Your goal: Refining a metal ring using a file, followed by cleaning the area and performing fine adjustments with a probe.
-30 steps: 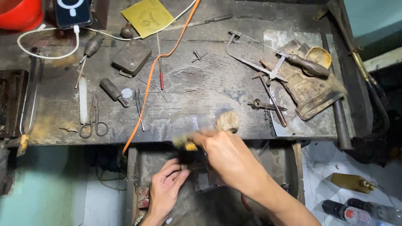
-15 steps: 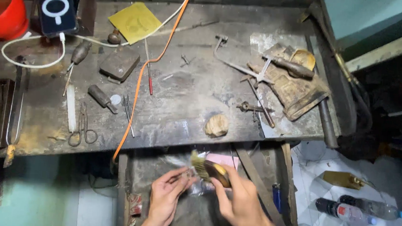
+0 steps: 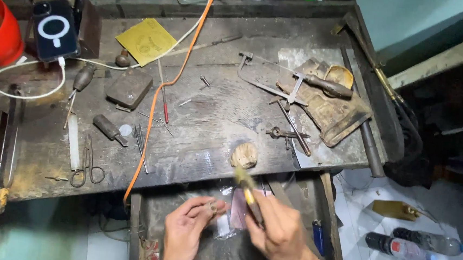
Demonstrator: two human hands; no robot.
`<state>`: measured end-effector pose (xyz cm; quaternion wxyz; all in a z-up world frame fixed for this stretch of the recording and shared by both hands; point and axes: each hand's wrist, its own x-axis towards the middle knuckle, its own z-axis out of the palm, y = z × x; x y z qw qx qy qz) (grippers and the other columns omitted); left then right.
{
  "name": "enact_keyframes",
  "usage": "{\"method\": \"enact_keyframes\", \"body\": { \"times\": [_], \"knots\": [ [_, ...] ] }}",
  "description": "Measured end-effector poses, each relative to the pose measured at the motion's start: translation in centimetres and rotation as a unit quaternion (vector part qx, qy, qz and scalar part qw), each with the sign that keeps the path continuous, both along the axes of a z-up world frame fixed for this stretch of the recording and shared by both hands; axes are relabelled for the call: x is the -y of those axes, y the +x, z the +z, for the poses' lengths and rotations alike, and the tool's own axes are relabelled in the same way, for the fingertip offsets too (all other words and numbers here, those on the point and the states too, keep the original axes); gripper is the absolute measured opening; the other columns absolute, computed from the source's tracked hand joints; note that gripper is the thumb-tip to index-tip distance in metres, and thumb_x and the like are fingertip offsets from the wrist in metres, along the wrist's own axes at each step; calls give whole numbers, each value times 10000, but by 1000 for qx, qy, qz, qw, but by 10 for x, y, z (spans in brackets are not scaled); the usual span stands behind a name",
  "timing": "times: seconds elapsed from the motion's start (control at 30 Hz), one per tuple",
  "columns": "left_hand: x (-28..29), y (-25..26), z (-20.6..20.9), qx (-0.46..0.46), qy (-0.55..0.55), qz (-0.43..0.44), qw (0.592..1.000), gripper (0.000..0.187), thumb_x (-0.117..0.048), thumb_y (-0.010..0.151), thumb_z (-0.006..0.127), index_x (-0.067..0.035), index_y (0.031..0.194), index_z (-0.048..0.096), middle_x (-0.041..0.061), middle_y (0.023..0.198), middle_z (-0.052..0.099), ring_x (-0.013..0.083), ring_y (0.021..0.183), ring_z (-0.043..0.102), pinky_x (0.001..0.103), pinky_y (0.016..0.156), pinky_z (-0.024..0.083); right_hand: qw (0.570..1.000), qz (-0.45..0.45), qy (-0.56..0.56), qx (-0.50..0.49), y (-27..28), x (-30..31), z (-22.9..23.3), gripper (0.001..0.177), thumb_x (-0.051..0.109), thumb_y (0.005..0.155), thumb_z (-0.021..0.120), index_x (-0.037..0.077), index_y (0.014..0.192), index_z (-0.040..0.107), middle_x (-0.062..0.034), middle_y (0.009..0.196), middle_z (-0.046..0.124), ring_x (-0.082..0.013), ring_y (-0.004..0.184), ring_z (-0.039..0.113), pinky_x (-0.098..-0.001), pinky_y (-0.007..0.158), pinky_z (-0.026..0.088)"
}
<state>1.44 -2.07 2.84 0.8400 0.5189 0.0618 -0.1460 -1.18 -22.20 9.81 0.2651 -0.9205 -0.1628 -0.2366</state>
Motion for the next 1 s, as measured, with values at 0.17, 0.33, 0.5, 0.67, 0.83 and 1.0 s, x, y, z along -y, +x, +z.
{"method": "enact_keyframes", "body": {
  "times": [0.17,0.33,0.5,0.67,0.83,1.0],
  "knots": [
    [-21,5,6,138,63,15,988,239,68,821,759,74,1059,769,223,1092,741,249,867,752,341,791,707,995,-57,71,26,37,9,38,466,36,872,742,27,1326,634,-76,849,636,-162,627,560,-284,573,452],
    [-26,0,5,54,53,20,997,523,120,759,800,74,1264,669,239,1069,761,222,917,720,318,898,632,986,-111,108,65,97,12,47,574,11,872,839,-48,1344,518,-117,851,720,-150,641,656,-256,629,616],
    [-23,6,1,93,12,18,995,246,155,820,731,4,970,608,262,1100,699,223,963,713,335,898,643,909,-166,344,-166,192,32,-7,370,177,873,812,89,1150,584,-53,738,662,-79,600,617,-205,557,513],
    [-19,17,19,115,39,10,993,177,161,829,720,47,952,666,229,1105,698,235,975,713,318,909,644,892,-156,327,-271,217,19,-21,265,137,901,767,73,1113,620,17,568,612,-78,507,586,-233,524,434],
    [-17,24,31,157,55,3,986,168,173,817,726,72,951,719,217,1085,691,229,971,709,300,863,662,900,-137,319,-265,185,21,-9,338,46,885,723,51,1205,615,-99,906,785,-110,656,767,-219,623,607],
    [-13,33,42,198,110,-7,974,126,109,840,731,79,962,746,171,1101,687,187,854,723,259,812,675,980,-50,177,-82,110,24,32,188,34,916,710,17,1103,709,-125,1027,769,-190,851,749,-273,765,627]
  ]
}}
